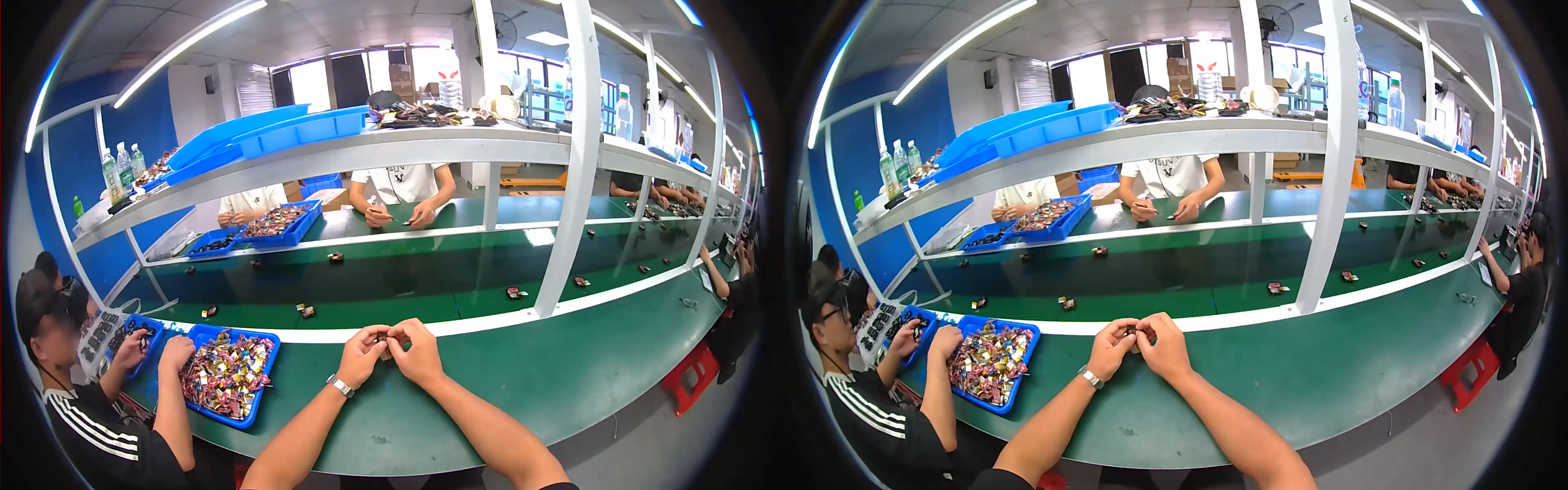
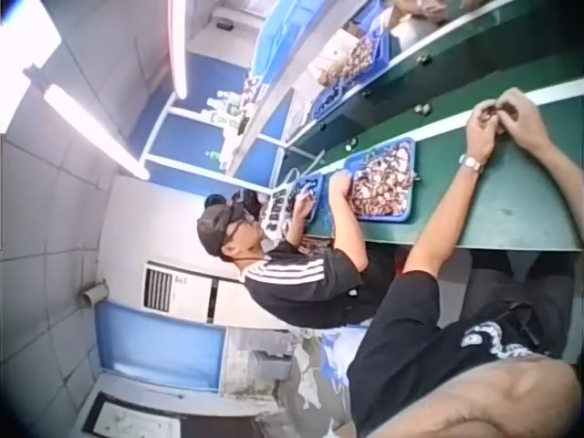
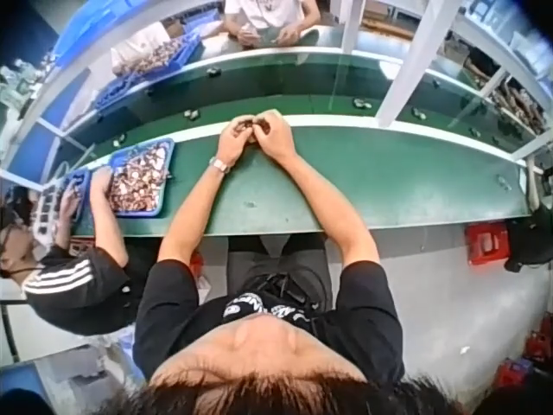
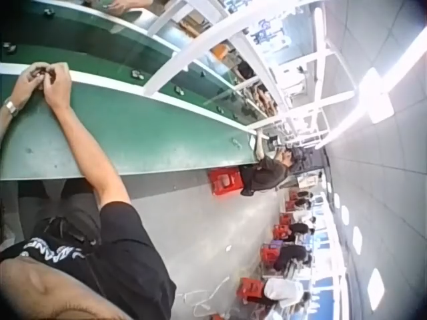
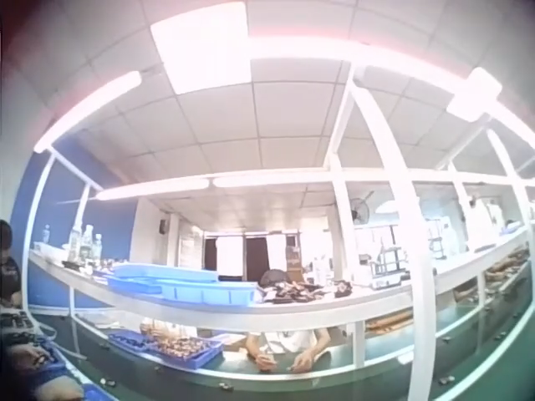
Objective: Assembling small electronic or toy parts on a factory assembly line.
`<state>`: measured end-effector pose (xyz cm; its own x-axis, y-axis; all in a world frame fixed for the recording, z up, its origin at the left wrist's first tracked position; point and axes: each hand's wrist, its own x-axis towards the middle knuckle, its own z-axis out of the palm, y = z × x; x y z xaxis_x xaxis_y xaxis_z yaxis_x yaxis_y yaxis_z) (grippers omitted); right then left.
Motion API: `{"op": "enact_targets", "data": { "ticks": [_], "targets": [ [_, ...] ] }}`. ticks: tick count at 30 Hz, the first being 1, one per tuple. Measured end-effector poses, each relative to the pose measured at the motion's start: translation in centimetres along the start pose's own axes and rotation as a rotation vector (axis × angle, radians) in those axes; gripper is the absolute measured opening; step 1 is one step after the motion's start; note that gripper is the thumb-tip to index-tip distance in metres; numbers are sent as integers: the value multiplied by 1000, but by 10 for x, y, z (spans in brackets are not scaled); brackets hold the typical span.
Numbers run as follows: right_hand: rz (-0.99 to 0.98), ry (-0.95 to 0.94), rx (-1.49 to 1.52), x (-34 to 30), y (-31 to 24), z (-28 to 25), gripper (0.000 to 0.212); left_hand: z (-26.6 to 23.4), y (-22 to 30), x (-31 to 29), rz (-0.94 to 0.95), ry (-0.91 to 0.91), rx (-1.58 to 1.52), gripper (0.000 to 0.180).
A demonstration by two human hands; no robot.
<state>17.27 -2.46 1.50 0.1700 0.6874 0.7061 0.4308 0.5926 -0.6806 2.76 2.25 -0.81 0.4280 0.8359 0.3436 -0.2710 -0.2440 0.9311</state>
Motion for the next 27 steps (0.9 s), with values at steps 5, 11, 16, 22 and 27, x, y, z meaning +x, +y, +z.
{"op": "enact_targets", "data": {
  "ticks": [5, 11, 16, 22, 27],
  "targets": [
    [11, -15, 6, 1, -3, 0, 11, -2, 1, 0, -45, 44, -13, 26],
    [3, -23, 8, 0, 4, 1, 11, -5, -3, 1, -100, 40, -12, 22],
    [55, -29, 15, -1, 1, 3, 9, -4, 4, 1, -175, 68, 67, 23],
    [88, -2, 7, 0, 1, 1, 9, 0, 0, 1, -112, 35, -89, 26],
    [68, 5, 0, 0, 1, 0, 9, 1, 2, 1, -142, 58, -15, 27]
  ]
}}
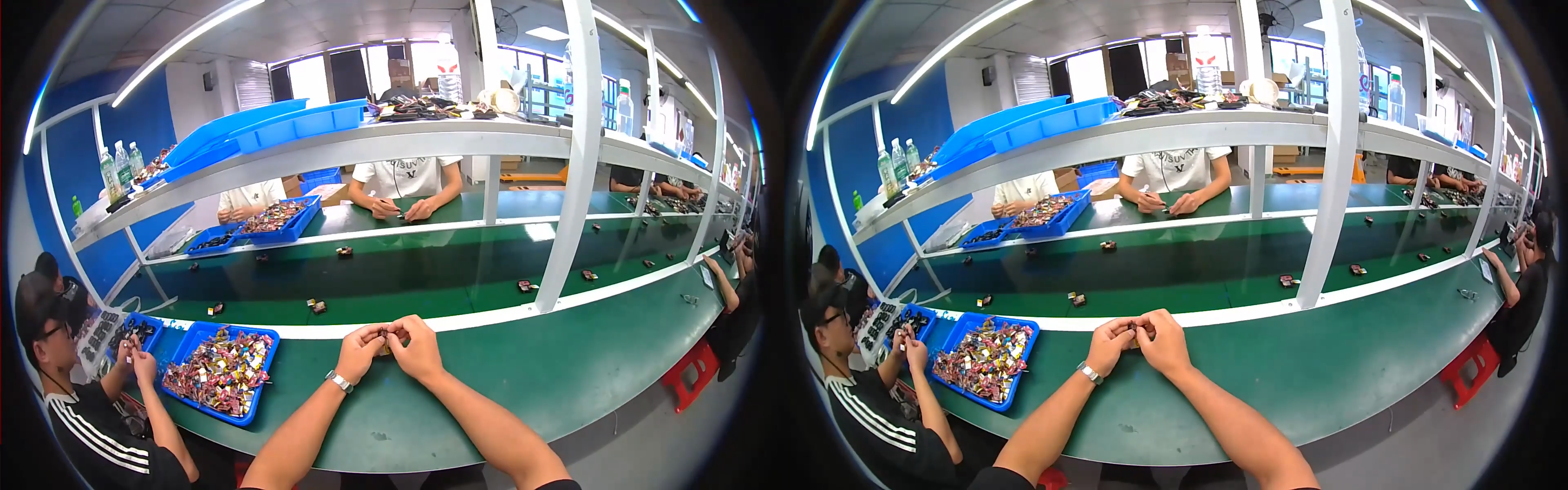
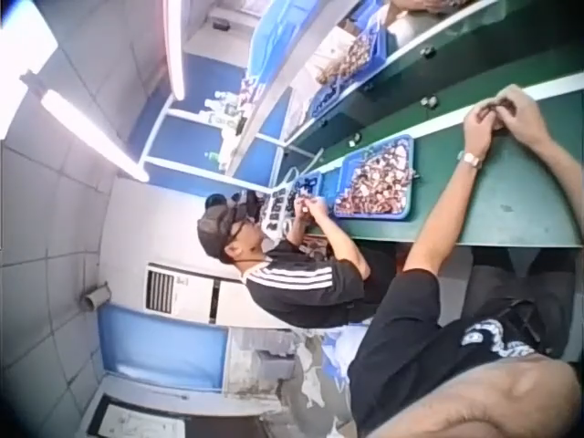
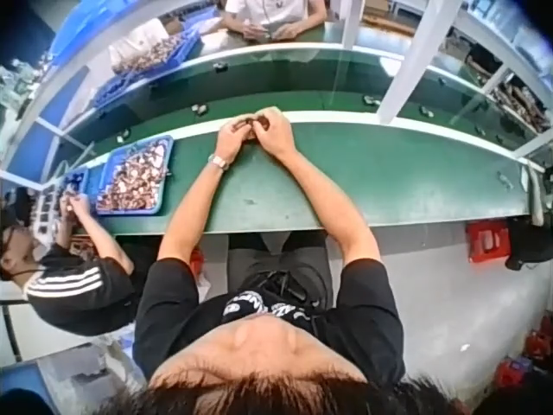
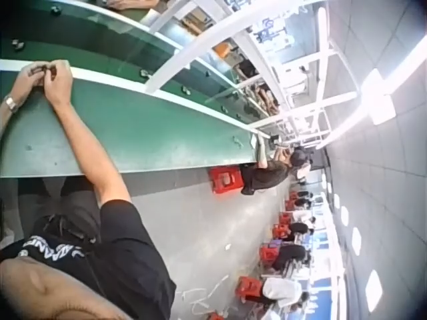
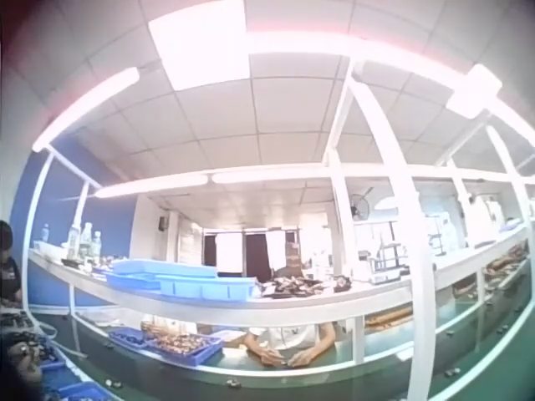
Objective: Assembling small electronic or toy parts on a factory assembly line.
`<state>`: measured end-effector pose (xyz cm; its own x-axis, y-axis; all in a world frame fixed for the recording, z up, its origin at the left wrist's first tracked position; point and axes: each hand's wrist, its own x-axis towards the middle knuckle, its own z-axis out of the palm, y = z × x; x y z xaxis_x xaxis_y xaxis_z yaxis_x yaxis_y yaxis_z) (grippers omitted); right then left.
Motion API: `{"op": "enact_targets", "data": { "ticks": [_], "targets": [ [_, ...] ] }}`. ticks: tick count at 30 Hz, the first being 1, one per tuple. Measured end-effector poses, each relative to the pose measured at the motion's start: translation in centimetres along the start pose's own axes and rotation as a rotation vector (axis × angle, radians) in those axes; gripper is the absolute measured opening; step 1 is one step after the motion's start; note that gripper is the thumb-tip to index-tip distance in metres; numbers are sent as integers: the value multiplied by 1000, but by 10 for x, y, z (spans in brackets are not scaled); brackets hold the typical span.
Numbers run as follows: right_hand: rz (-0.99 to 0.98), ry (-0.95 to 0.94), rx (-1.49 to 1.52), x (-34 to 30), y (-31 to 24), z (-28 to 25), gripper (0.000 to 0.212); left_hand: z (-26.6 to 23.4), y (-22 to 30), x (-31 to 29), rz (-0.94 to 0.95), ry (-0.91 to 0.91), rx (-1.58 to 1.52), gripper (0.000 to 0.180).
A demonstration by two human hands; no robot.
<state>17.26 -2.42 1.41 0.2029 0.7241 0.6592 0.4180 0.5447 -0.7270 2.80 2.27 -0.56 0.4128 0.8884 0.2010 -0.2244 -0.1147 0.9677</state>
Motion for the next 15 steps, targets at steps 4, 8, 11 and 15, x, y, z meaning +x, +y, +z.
{"op": "enact_targets", "data": {
  "ticks": [4, 8, 11, 15],
  "targets": [
    [7, -26, -34, -1, 0, 3, 9, -3, -2, 0, -6, 15, 22, 27],
    [49, 10, -34, 1, 8, 3, 10, -9, -5, 2, -18, 85, 41, 27],
    [269, 90, -136, 9, 27, -16, 9, -23, 0, 9, 55, 227, 107, 25],
    [522, 229, -117, 29, 68, -34, 12, -46, -1, 16, 158, 572, 378, 12]
  ]
}}
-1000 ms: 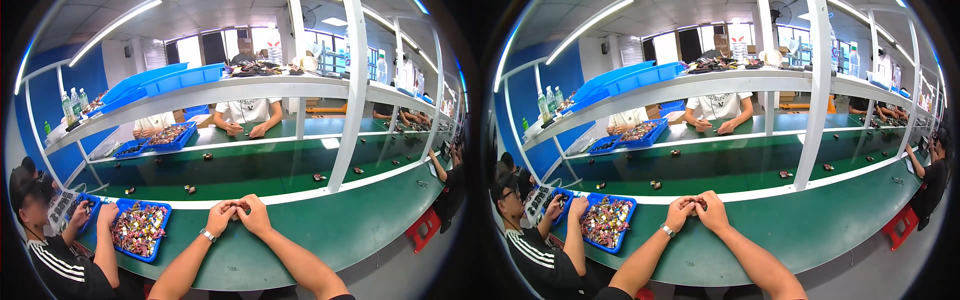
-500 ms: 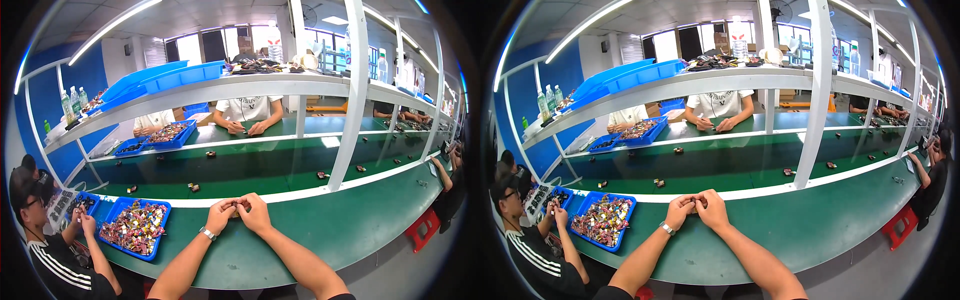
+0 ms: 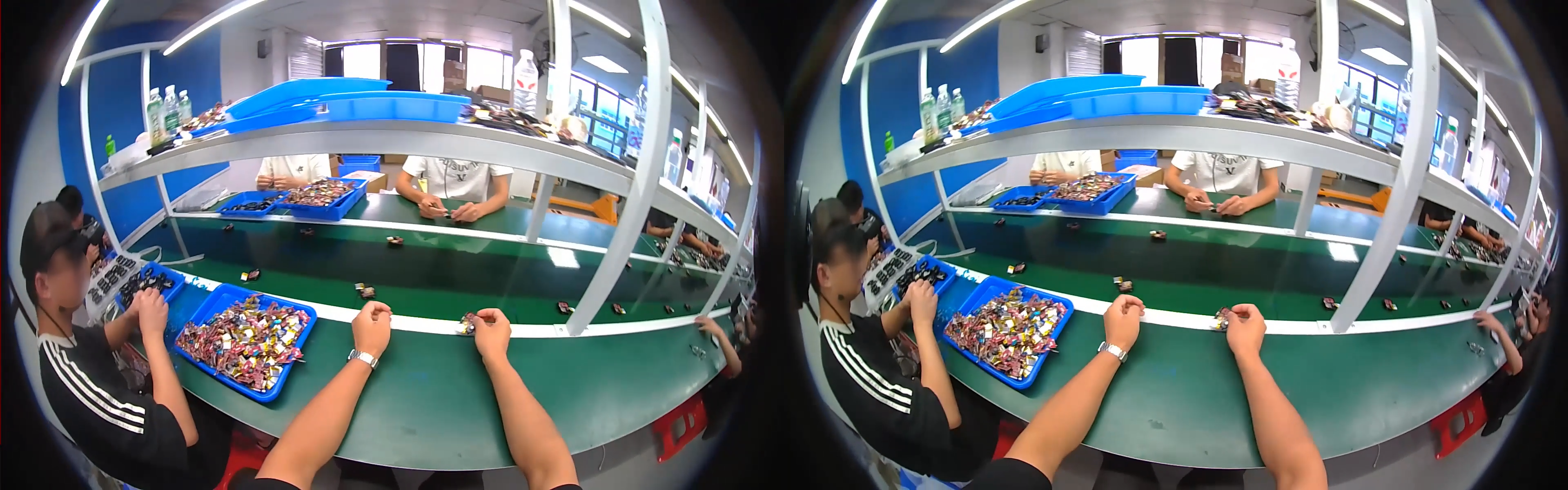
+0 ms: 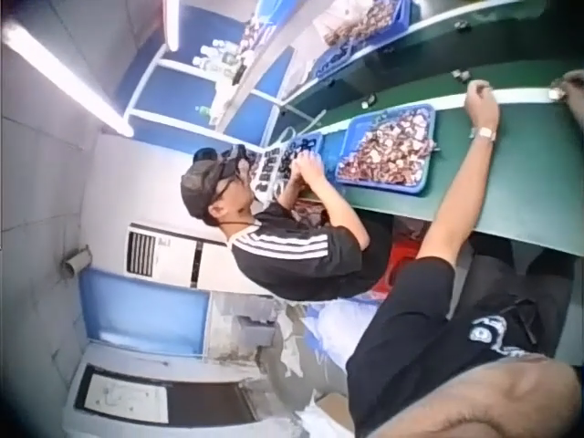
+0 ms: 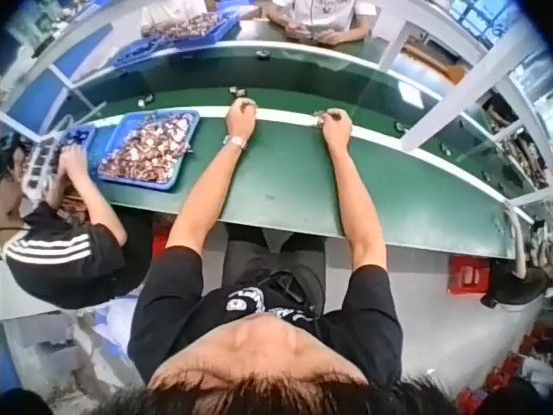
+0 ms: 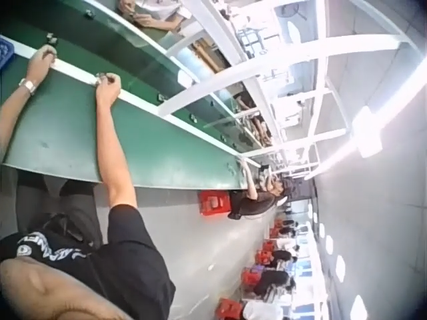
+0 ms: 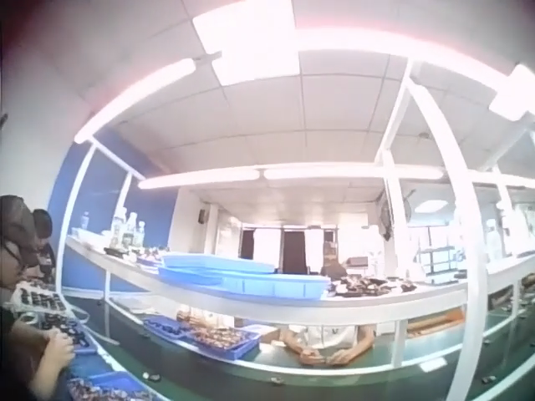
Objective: Assembling small electronic or toy parts on a factory assembly line.
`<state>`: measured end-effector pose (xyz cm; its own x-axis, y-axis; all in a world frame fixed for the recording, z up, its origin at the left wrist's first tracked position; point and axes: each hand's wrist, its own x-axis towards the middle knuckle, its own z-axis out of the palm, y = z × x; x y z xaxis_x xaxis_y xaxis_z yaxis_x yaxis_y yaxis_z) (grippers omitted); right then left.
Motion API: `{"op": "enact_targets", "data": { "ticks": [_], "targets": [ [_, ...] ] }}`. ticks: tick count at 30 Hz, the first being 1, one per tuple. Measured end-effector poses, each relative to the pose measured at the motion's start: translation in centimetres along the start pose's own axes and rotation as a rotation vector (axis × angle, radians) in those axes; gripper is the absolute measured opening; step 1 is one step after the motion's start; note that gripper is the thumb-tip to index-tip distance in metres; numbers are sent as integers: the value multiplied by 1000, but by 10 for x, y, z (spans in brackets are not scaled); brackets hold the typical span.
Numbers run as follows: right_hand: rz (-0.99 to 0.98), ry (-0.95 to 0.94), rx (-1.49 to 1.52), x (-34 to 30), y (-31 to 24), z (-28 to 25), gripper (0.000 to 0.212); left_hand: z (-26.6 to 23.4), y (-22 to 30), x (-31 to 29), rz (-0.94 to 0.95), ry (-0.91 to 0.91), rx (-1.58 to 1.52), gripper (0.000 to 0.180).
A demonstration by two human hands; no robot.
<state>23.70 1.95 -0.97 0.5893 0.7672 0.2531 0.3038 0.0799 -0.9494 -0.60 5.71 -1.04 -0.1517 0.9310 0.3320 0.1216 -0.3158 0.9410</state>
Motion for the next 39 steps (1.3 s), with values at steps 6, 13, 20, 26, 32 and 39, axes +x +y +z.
{"op": "enact_targets", "data": {
  "ticks": [6, 13, 20, 26, 32, 39],
  "targets": [
    [-79, -61, -132, 30, -7, 71, 12, -16, -17, 18, -55, 362, -23, 7],
    [-406, -109, -704, 35, -37, 120, 24, -17, -22, 20, -21, 338, -81, 7],
    [-395, -246, -568, -21, -44, 212, 48, -17, -20, 19, 8, 298, -82, 3],
    [-518, -379, -220, -3, -21, 155, 50, -7, -17, 18, 21, 278, -183, 8],
    [-463, -681, -238, -54, -54, 21, 46, -18, -18, 13, 16, 14, -169, 7],
    [-623, -748, -178, -57, -58, -18, 51, 4, 17, -11, -268, -899, -245, 29]
  ]
}}
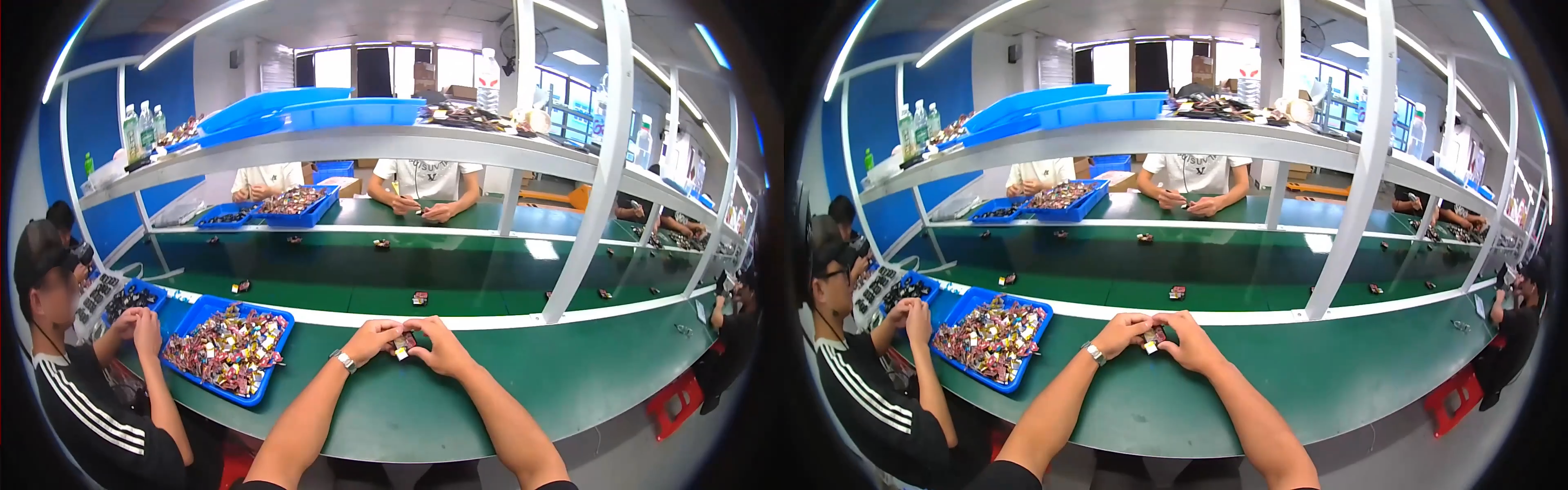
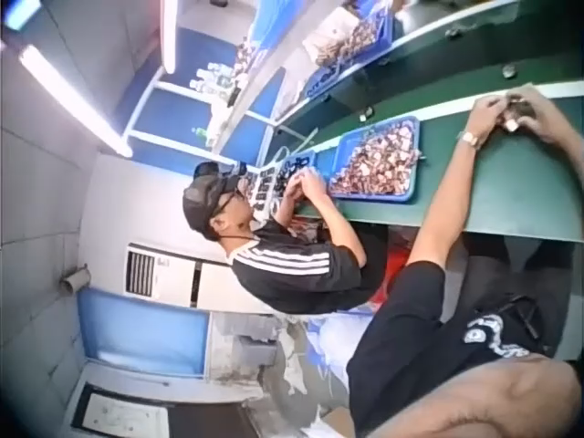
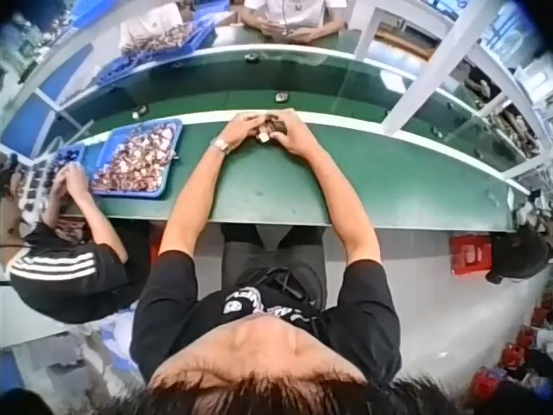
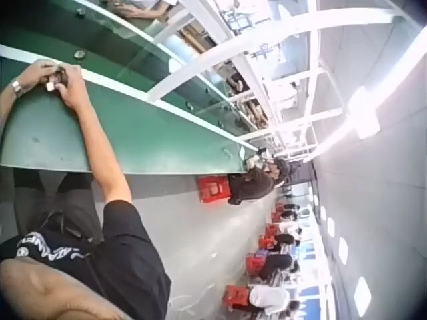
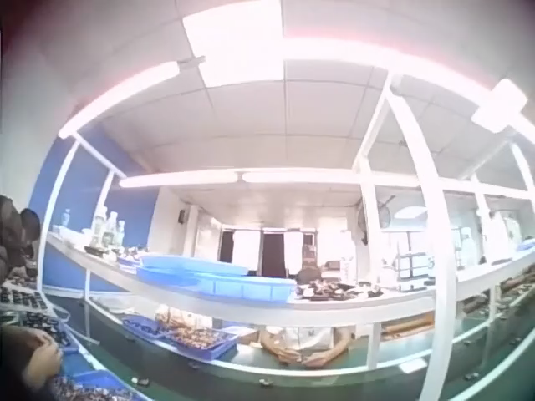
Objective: Assembling small electronic or toy parts on a factory assembly line.
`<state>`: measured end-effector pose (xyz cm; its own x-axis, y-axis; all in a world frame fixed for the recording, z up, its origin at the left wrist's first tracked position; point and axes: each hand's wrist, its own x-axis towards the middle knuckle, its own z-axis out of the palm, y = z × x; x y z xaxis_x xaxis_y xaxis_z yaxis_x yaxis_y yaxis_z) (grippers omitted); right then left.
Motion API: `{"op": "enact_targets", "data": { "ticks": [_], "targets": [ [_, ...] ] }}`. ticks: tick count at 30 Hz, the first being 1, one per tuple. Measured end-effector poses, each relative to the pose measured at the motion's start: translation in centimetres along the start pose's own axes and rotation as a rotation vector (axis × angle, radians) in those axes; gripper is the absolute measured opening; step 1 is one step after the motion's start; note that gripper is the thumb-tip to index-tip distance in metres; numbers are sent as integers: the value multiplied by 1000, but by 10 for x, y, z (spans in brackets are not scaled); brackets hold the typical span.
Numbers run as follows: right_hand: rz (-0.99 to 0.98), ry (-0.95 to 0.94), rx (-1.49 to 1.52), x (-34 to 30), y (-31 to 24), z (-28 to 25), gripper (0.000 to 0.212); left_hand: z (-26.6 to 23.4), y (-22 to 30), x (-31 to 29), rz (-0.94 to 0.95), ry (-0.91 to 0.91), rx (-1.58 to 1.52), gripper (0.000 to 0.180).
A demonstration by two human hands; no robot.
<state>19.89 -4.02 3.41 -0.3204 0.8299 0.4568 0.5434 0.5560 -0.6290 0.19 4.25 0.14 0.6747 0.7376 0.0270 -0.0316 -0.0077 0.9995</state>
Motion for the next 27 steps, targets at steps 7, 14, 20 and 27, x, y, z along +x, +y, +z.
{"op": "enact_targets", "data": {
  "ticks": [7, 14, 20, 27],
  "targets": [
    [0, 283, -177, -3, 5, 9, 35, 15, 10, -6, -21, 143, -268, 35],
    [-25, 422, -404, 4, 10, 24, 28, 22, 6, -2, 29, 159, -320, 30],
    [-78, 343, -372, 2, 12, 15, 15, 23, 5, -3, 22, 147, -286, 25],
    [-94, 260, -244, 2, 17, 13, 10, 25, 2, -2, 25, 110, -260, 26]
  ]
}}
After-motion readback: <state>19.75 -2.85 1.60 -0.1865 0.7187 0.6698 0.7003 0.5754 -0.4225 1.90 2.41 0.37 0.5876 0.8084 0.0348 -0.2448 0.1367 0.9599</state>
